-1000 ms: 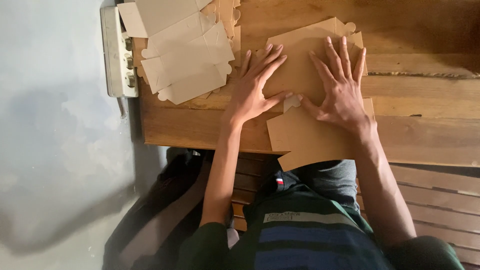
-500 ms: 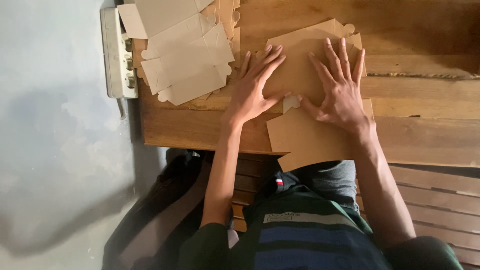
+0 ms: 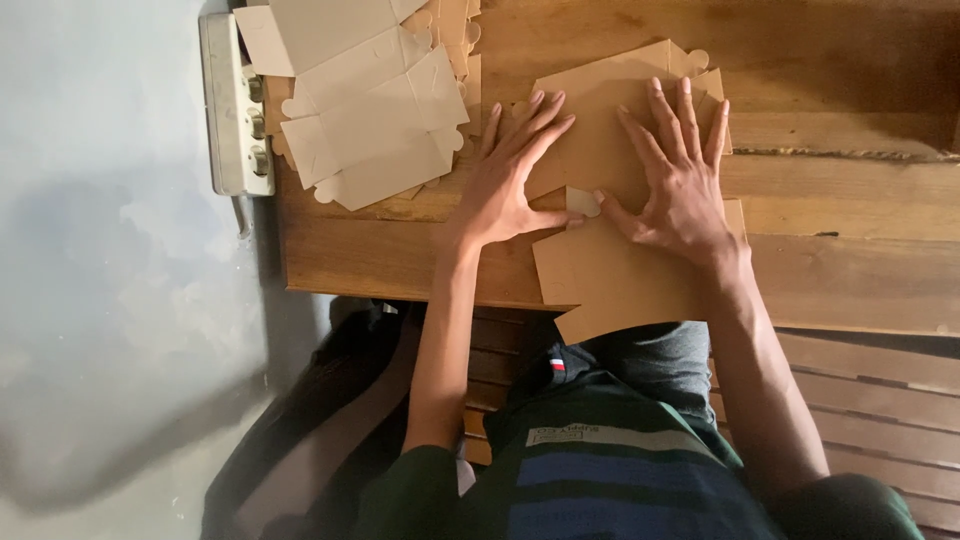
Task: Assembling cardboard boxes by folding flat sheets along pre-scored lines and securing the flaps.
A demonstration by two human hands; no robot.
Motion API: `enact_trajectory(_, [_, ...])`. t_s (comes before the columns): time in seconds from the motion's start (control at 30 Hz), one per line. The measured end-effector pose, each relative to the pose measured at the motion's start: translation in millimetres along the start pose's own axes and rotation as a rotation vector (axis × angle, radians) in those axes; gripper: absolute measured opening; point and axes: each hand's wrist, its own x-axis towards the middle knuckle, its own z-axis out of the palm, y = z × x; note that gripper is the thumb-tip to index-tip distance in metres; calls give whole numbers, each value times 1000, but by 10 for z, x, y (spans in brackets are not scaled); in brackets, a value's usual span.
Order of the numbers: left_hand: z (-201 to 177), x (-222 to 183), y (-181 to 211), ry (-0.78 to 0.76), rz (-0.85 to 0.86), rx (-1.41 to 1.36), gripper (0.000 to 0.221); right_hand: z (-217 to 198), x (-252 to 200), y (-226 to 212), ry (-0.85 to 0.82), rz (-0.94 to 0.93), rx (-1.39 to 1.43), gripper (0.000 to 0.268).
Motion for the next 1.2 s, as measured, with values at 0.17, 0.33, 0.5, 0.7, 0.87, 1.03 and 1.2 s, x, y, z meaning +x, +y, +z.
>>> enact_trajectory(0.17, [-3, -19, 10, 11, -5, -10, 124, -22, -2, -35, -4, 17, 8, 87])
enact_trajectory(0.33, [64, -36, -28, 62, -16, -28, 112, -36, -13, -55, -7, 25, 6, 87])
enact_trajectory(0.5, [125, -6, -30, 118, -34, -32, 100, -27, 8, -42, 7, 7, 23, 87])
enact_trajectory(0.7, [152, -3, -40, 129, -47, 9, 90, -21, -2, -31, -1, 14, 5, 86])
enact_trajectory(0.87, [200, 1, -69, 148, -37, 45, 85, 0, 2, -9, 15, 0, 3, 86])
enact_trajectory(1.03, [174, -15, -86, 119, -6, 35, 97, -20, -18, -30, 9, 5, 13, 86])
enact_trajectory(1.2, [72, -12, -34, 75, 0, -21, 121, 8, -16, -2, 3, 14, -9, 88])
